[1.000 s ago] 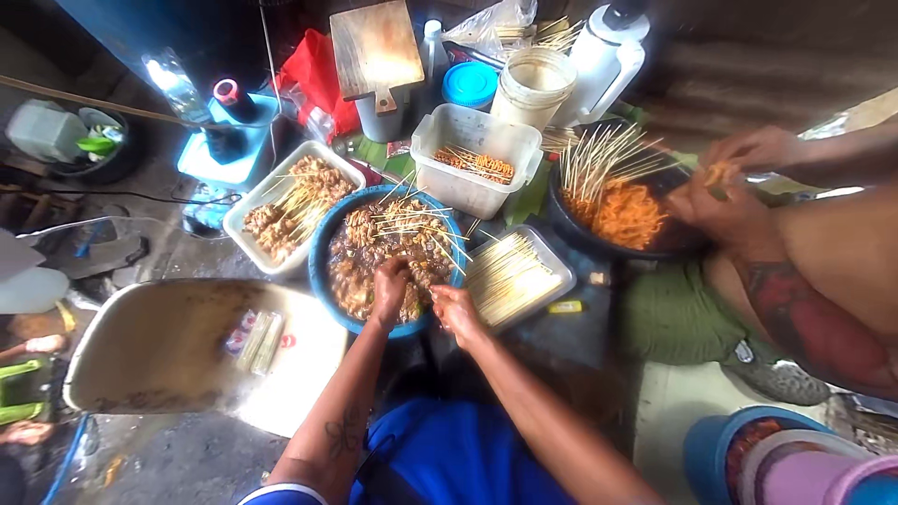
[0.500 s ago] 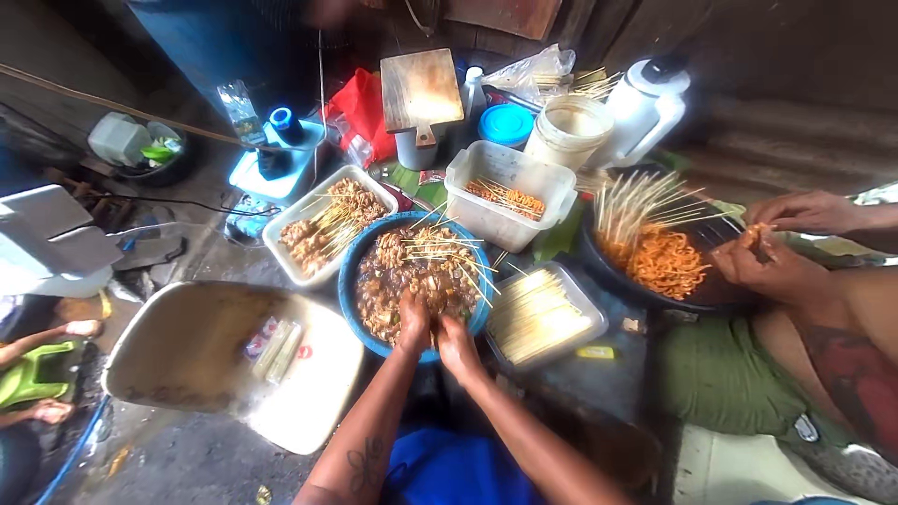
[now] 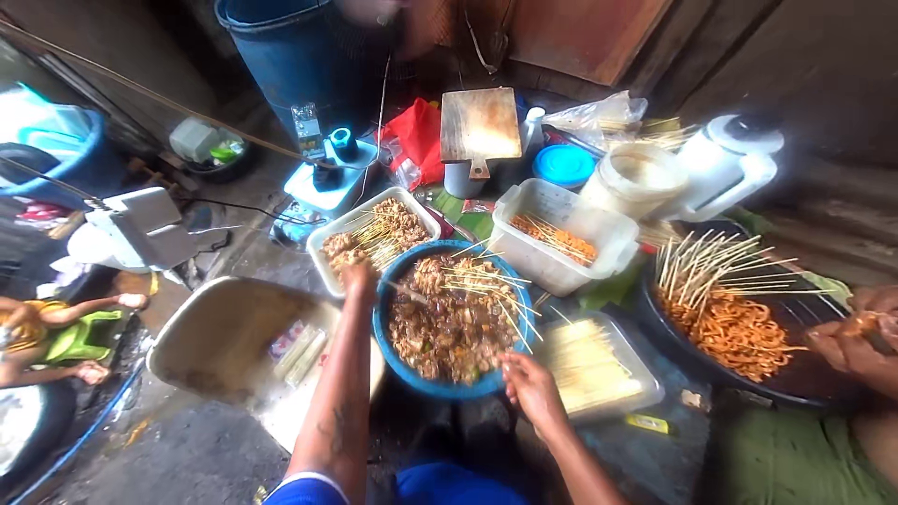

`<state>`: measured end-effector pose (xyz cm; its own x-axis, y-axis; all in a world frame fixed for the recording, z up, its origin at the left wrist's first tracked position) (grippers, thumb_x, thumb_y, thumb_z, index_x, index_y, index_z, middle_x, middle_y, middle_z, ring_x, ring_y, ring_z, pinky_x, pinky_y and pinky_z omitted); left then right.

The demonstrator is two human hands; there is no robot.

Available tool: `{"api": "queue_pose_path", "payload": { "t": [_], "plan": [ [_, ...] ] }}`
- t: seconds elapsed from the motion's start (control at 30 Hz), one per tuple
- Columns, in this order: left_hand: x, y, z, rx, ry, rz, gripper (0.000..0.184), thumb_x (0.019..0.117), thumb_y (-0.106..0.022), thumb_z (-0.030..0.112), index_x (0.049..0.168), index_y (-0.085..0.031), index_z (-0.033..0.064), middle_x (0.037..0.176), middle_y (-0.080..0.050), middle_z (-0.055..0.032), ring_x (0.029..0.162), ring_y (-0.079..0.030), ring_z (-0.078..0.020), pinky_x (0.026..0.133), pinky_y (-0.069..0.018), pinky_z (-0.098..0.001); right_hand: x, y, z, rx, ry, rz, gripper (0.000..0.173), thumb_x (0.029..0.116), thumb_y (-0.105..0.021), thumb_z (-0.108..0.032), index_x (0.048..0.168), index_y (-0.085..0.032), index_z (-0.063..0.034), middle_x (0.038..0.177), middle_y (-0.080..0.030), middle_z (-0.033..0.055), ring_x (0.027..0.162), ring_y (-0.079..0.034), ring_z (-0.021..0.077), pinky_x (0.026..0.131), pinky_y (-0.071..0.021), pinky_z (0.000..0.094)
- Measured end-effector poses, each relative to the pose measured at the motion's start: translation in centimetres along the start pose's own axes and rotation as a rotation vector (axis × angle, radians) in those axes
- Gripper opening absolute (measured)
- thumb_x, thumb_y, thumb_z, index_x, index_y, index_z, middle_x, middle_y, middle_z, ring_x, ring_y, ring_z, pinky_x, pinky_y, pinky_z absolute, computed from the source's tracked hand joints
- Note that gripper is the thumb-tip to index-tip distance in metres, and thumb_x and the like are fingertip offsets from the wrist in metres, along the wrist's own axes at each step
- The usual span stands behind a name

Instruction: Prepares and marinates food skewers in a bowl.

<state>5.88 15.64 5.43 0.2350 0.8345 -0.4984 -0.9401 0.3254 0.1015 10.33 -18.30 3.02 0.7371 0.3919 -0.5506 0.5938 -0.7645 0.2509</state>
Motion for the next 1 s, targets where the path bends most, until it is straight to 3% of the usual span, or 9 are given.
{"api": "queue_pose_path", "payload": {
  "t": [0.1,0.2,0.3,0.47,0.53,0.63,0.7,0.77,1.0],
  "plan": [
    [4.0,1.7,-2.4,-0.018,0.101,0.082,0.054,0.0988,-0.059,0.006,0.148,-0.039,-0.0038,0.138,-0.051,-0.0264,0.116,-0.056,-0.0358,0.093,-0.0518,-0.0544,0.1,2.0,1.1,-0.007,-0.001,0.098,0.026,0.1069,-0.049,-0.005,0.125,-0.064,0.0047,0.088,-0.062,0.0112,0.063,-0.058,0.0120,0.059,-0.0514,0.0269],
    [1.0,-0.1,-3.3,0.067,-0.007,-0.102,0.057,0.1010,-0.055,0.002,0.154,-0.034,0.0004,0.142,-0.048,-0.0269,0.115,-0.057,-0.0343,0.092,-0.0518,-0.0499,1.4,5.7,3.4,-0.133,0.005,0.243,0.028,0.1069,-0.048,-0.007,0.125,-0.064,0.0067,0.099,-0.066,0.0210,0.072,-0.063,0.0233,0.068,-0.0547,0.0407],
    [-2.0,-2.1,-5.0,0.155,-0.121,-0.289,0.044,0.1007,-0.053,0.000,0.144,-0.048,-0.0052,0.134,-0.057,-0.0246,0.108,-0.063,-0.0278,0.091,-0.0541,-0.0419,3.2,9.1,7.5,-0.308,-0.156,0.314,0.028,0.1071,-0.051,-0.009,0.124,-0.064,0.0086,0.111,-0.066,0.0314,0.093,-0.067,0.0420,0.087,-0.0528,0.0583],
    [-3.2,-2.1,-6.0,0.428,-0.237,-0.390,0.029,0.1041,-0.054,0.006,0.130,-0.062,-0.0056,0.125,-0.065,-0.0225,0.108,-0.068,-0.0286,0.095,-0.0554,-0.0460,4.8,11.0,9.8,-0.614,-0.480,0.249,0.054,0.1095,-0.048,-0.041,0.121,-0.066,0.0090,0.131,-0.063,0.0300,0.131,-0.057,0.0432,0.109,-0.0421,0.0590],
    [-3.3,-1.2,-6.0,0.531,-0.245,-0.393,0.029,0.1047,-0.056,0.010,0.129,-0.063,-0.0037,0.124,-0.067,-0.0209,0.106,-0.067,-0.0280,0.093,-0.0546,-0.0463,5.4,11.1,9.8,-0.598,-0.511,0.249,0.057,0.1069,-0.053,-0.044,0.120,-0.066,0.0096,0.129,-0.064,0.0301,0.129,-0.059,0.0434,0.107,-0.0443,0.0597],
    [-3.6,-0.8,-6.6,0.638,-0.285,-0.385,0.027,0.1043,-0.057,0.010,0.125,-0.065,-0.0041,0.119,-0.068,-0.0207,0.101,-0.067,-0.0276,0.090,-0.0538,-0.0465,6.9,12.0,10.7,-0.530,-0.547,0.210,0.039,0.1040,-0.058,-0.026,0.119,-0.066,0.0094,0.123,-0.067,0.0272,0.115,-0.066,0.0382,0.100,-0.0495,0.0559],
    [-4.9,-1.7,-7.1,0.678,-0.301,-0.394,0.025,0.1031,-0.058,0.008,0.123,-0.066,-0.0048,0.118,-0.069,-0.0214,0.104,-0.068,-0.0299,0.093,-0.0545,-0.0494,7.8,12.3,12.2,-0.342,-0.591,0.217,0.030,0.1047,-0.053,-0.016,0.120,-0.063,0.0079,0.107,-0.066,0.0200,0.086,-0.064,0.0240,0.080,-0.0522,0.0405],
    [-6.8,-3.7,-7.7,0.759,-0.371,-0.430,0.022,0.1006,-0.062,0.009,0.117,-0.070,-0.0035,0.114,-0.071,-0.0207,0.105,-0.069,-0.0314,0.096,-0.0537,-0.0522,8.3,12.3,13.3,-0.139,-0.602,0.234,0.033,0.1082,-0.051,-0.023,0.123,-0.059,0.0053,0.094,-0.060,0.0134,0.069,-0.056,0.0156,0.065,-0.0490,0.0314],
    [-10.7,-8.3,-11.8,1.274,-0.322,-0.513,0.027,0.1009,-0.061,0.016,0.123,-0.070,0.0033,0.125,-0.067,-0.0237,0.123,-0.061,-0.0421,0.104,-0.0465,-0.0622,7.9,11.9,13.0,-0.063,-0.642,0.178,0.021,0.1046,-0.053,-0.016,0.114,-0.061,0.0014,0.084,-0.059,0.0065,0.060,-0.047,0.0096,0.054,-0.0396,0.0259]
  ]
}}
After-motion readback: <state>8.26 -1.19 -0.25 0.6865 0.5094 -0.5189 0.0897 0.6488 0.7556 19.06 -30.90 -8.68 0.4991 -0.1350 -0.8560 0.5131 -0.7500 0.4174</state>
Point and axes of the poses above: each hand's wrist, its own x-axis towards the middle knuckle, its own y-axis out of the back of the hand, z = x × y, the point moved 4 cm from there along x, towards the middle knuckle
